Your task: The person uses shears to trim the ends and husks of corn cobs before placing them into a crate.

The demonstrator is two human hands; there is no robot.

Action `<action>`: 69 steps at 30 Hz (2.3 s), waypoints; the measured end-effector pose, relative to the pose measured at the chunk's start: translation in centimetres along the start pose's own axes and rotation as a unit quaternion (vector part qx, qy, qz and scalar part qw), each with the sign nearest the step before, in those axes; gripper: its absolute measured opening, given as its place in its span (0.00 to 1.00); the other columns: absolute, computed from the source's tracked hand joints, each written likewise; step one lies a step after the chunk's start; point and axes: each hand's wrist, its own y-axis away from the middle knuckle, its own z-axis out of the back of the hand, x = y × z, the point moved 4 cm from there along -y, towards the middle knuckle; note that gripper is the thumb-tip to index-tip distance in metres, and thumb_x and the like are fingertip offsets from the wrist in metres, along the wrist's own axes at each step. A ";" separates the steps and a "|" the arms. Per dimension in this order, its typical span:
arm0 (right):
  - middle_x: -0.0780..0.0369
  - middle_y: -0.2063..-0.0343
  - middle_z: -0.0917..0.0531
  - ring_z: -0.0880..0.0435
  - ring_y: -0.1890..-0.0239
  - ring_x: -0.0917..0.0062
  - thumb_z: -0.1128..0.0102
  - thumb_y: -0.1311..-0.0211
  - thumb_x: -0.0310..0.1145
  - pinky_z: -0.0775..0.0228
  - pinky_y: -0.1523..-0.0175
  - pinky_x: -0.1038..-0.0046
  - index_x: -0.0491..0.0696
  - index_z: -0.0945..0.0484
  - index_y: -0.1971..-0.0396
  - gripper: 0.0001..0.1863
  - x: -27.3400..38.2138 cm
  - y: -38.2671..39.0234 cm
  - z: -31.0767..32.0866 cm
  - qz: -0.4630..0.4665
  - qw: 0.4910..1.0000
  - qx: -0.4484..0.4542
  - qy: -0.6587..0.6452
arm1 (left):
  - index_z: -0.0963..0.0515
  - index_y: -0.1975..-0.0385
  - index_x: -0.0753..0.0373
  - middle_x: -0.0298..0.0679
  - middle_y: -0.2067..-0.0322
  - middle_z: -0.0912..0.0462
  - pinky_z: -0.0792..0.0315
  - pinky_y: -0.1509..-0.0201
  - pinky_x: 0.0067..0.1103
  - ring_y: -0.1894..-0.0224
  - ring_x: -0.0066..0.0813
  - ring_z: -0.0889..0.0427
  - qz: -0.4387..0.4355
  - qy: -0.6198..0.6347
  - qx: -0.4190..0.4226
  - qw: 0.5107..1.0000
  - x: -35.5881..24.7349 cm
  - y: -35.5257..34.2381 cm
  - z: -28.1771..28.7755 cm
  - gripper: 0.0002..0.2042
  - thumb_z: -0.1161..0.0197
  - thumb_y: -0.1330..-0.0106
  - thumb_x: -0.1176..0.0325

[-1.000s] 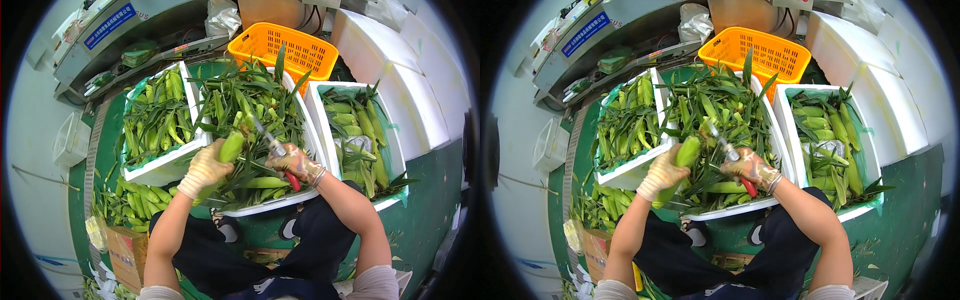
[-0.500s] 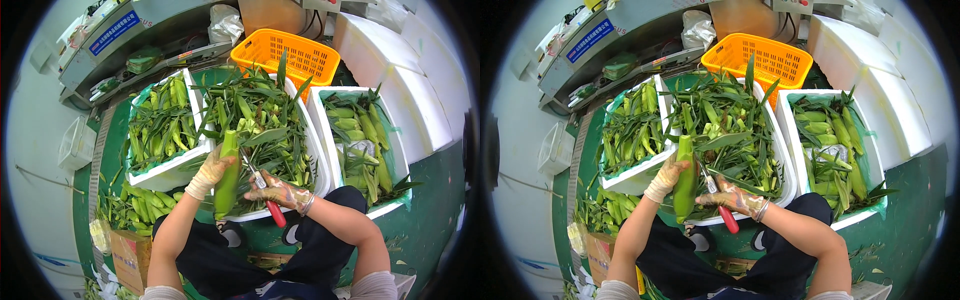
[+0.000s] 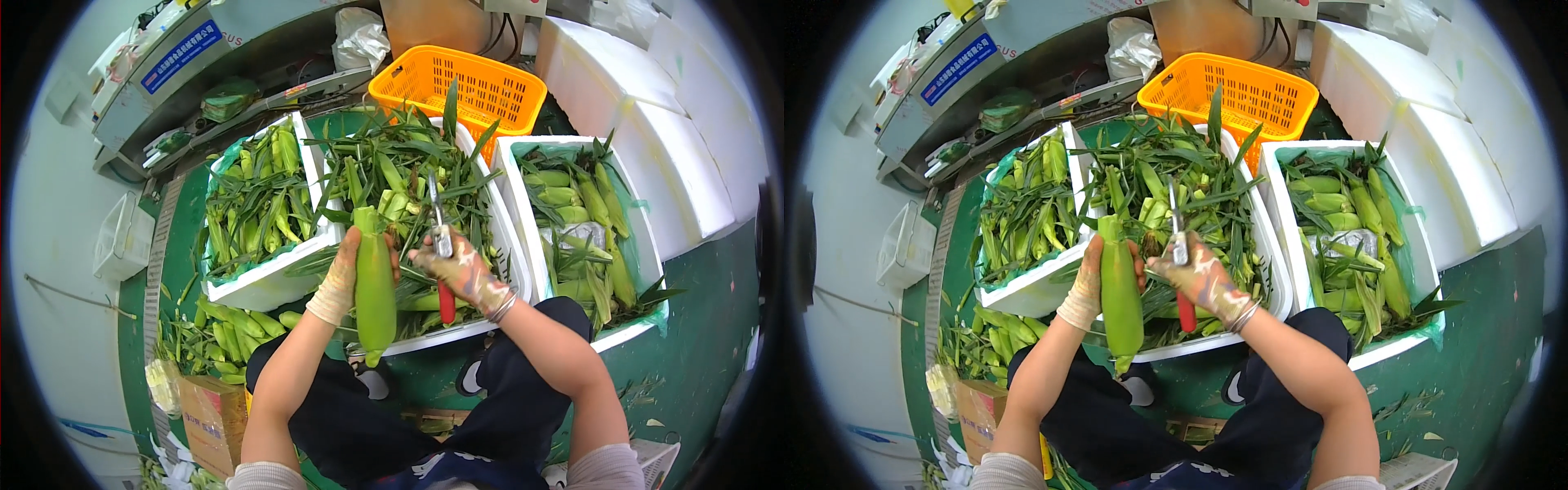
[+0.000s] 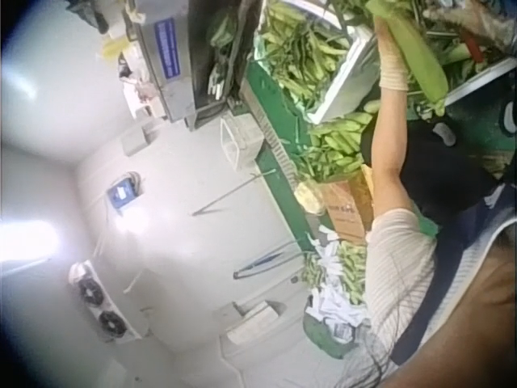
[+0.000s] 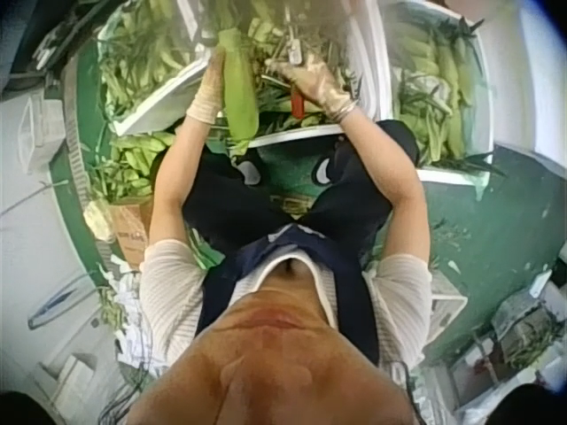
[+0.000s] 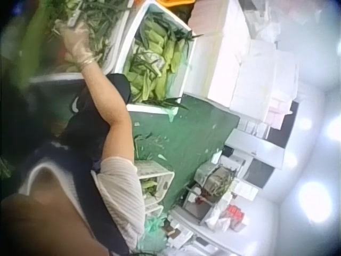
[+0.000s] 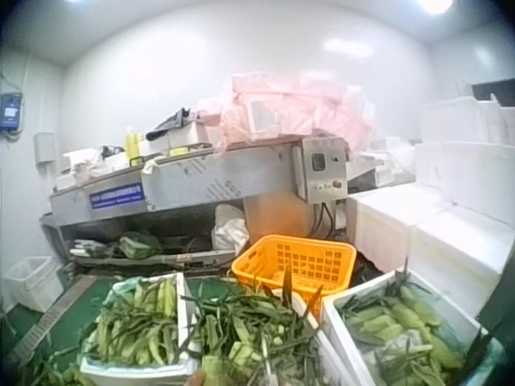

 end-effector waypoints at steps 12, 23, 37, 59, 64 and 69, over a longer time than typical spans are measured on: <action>0.67 0.70 0.22 0.24 0.69 0.86 0.34 0.50 0.23 0.29 0.63 0.81 0.43 0.28 0.57 0.19 3.8 2.1 -2.3 0.132 0.987 -0.058 0.067 | 0.30 0.48 0.65 0.37 0.56 0.23 0.31 0.49 0.22 0.54 0.23 0.25 -0.174 -0.201 -0.077 0.961 0.1 1.3 -0.6 0.23 0.45 0.33 0.52; 0.67 0.71 0.22 0.22 0.69 0.85 0.33 0.48 0.22 0.28 0.65 0.82 0.46 0.28 0.64 0.14 2.2 3.1 -1.4 0.073 0.993 -0.096 -0.017 | 0.28 0.64 0.63 0.41 0.75 0.21 0.25 0.69 0.27 0.74 0.34 0.21 -0.191 -0.025 -0.251 0.949 -5.7 2.4 5.0 0.26 0.50 0.36 0.40; 0.61 0.69 0.20 0.20 0.67 0.75 0.32 0.46 0.31 0.27 0.67 0.76 0.46 0.27 0.62 0.15 -0.6 -4.8 5.6 0.060 0.968 -0.168 0.177 | 0.24 0.62 0.64 0.44 0.68 0.18 0.24 0.62 0.32 0.68 0.38 0.19 -0.235 -0.012 -0.820 0.522 -15.8 36.5 37.1 0.24 0.59 0.31 0.47; 0.49 0.57 0.31 0.29 0.55 0.55 0.26 0.61 0.41 0.35 0.50 0.60 0.37 0.41 0.49 0.43 1.0 3.9 -11.0 0.241 0.854 -0.053 0.457 | 0.29 0.58 0.58 0.38 0.54 0.26 0.33 0.46 0.39 0.55 0.38 0.27 -0.272 0.351 -0.389 0.807 -10.3 7.9 11.4 0.20 0.42 0.41 0.49; 0.53 0.59 0.33 0.34 0.53 0.58 0.30 0.62 0.46 0.43 0.49 0.59 0.41 0.35 0.54 0.37 2.2 5.8 -4.9 0.268 0.833 -0.100 0.474 | 0.32 0.48 0.57 0.39 0.47 0.29 0.37 0.41 0.38 0.47 0.39 0.29 -0.180 0.336 -0.415 0.826 -6.0 3.7 7.5 0.22 0.49 0.36 0.49; 0.52 0.58 0.33 0.34 0.53 0.57 0.30 0.63 0.47 0.42 0.50 0.59 0.40 0.36 0.53 0.39 2.0 6.9 -1.7 0.256 0.839 -0.114 0.466 | 0.36 0.44 0.62 0.44 0.43 0.31 0.39 0.38 0.40 0.44 0.42 0.30 -0.208 0.223 -0.343 0.888 -2.7 0.2 6.9 0.26 0.57 0.32 0.48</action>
